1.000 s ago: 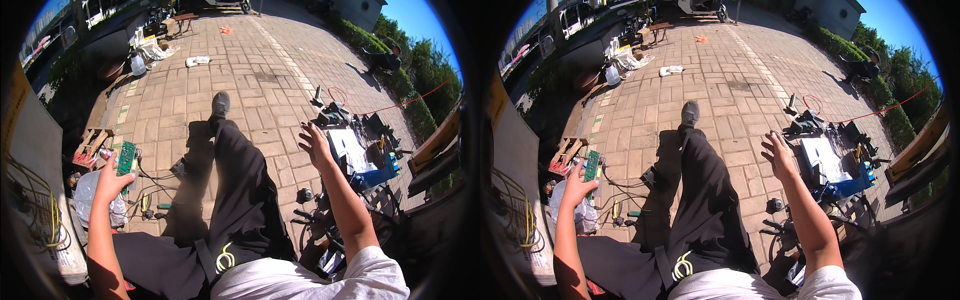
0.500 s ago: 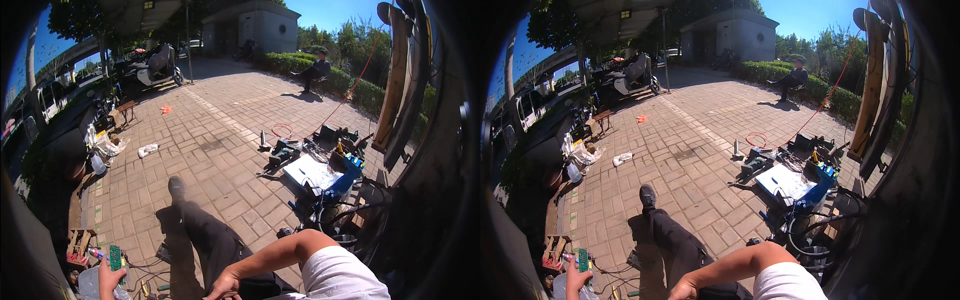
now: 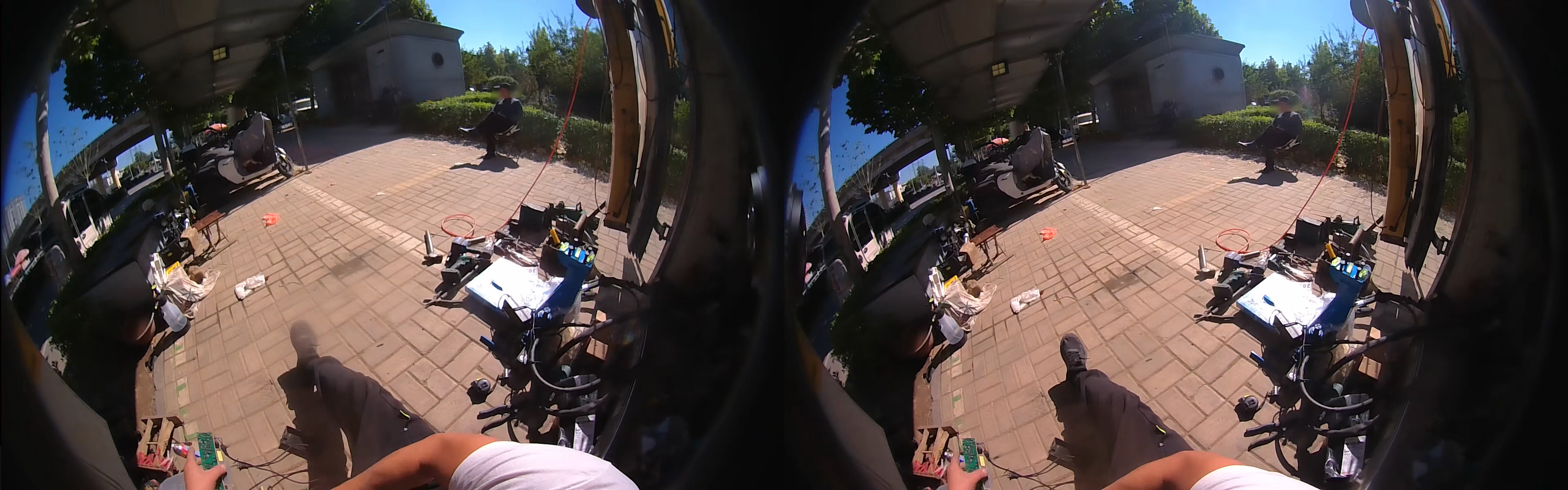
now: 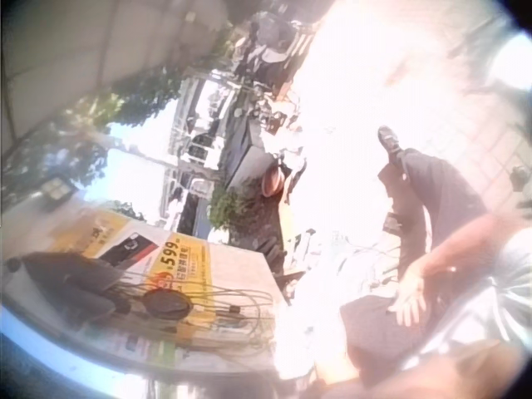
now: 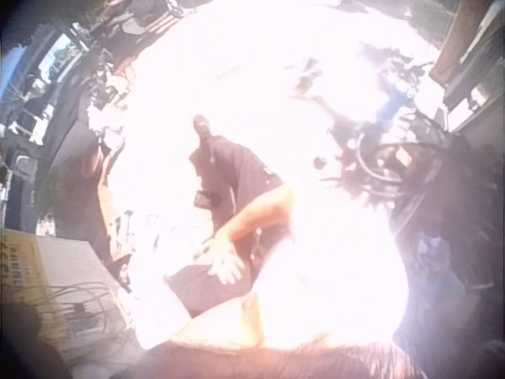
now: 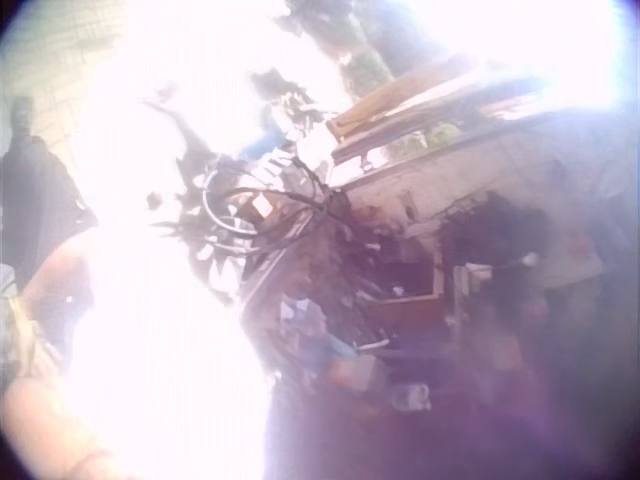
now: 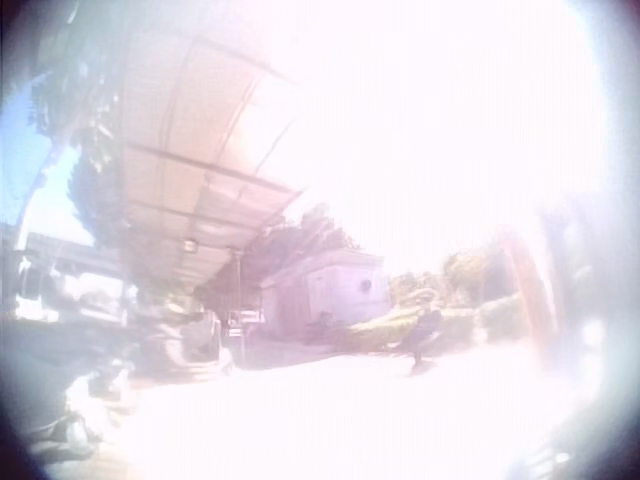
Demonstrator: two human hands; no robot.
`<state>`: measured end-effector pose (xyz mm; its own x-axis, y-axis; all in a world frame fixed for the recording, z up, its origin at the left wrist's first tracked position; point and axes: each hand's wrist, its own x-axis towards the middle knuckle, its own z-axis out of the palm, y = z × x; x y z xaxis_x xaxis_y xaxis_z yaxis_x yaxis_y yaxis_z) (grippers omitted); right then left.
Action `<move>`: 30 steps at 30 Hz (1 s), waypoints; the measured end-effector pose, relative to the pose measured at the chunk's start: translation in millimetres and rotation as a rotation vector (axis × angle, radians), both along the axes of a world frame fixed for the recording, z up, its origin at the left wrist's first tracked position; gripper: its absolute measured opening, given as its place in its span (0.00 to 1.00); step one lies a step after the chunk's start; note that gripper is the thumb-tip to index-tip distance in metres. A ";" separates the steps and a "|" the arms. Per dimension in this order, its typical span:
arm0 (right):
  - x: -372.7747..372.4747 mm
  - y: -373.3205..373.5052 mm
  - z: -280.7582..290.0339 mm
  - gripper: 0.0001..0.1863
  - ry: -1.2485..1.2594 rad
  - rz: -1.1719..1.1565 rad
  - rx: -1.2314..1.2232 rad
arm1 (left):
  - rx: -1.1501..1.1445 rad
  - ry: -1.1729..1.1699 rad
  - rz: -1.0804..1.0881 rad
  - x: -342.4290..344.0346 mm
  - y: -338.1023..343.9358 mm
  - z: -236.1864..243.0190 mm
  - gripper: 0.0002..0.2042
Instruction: The person sits on the ground and uses a multimeter to test a small electronic device. They remove the device's casing to inspect the internal circuit board, then reassemble it and continue testing the connections.
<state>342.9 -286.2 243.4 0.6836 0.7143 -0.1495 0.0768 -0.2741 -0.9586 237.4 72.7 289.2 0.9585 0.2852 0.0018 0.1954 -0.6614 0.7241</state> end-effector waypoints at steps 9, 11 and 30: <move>-32.1 -29.9 11.9 0.32 -0.059 0.341 -0.002 | 0.035 0.022 0.036 -9.5 19.6 -13.0 0.54; -24.6 -50.4 17.6 0.30 -0.265 -0.147 0.007 | -0.017 0.077 0.049 -8.6 14.2 -9.3 0.54; -88.0 -176.7 -33.9 0.14 -0.973 0.277 -0.462 | -0.054 -0.012 -0.020 -19.6 -12.6 18.3 0.54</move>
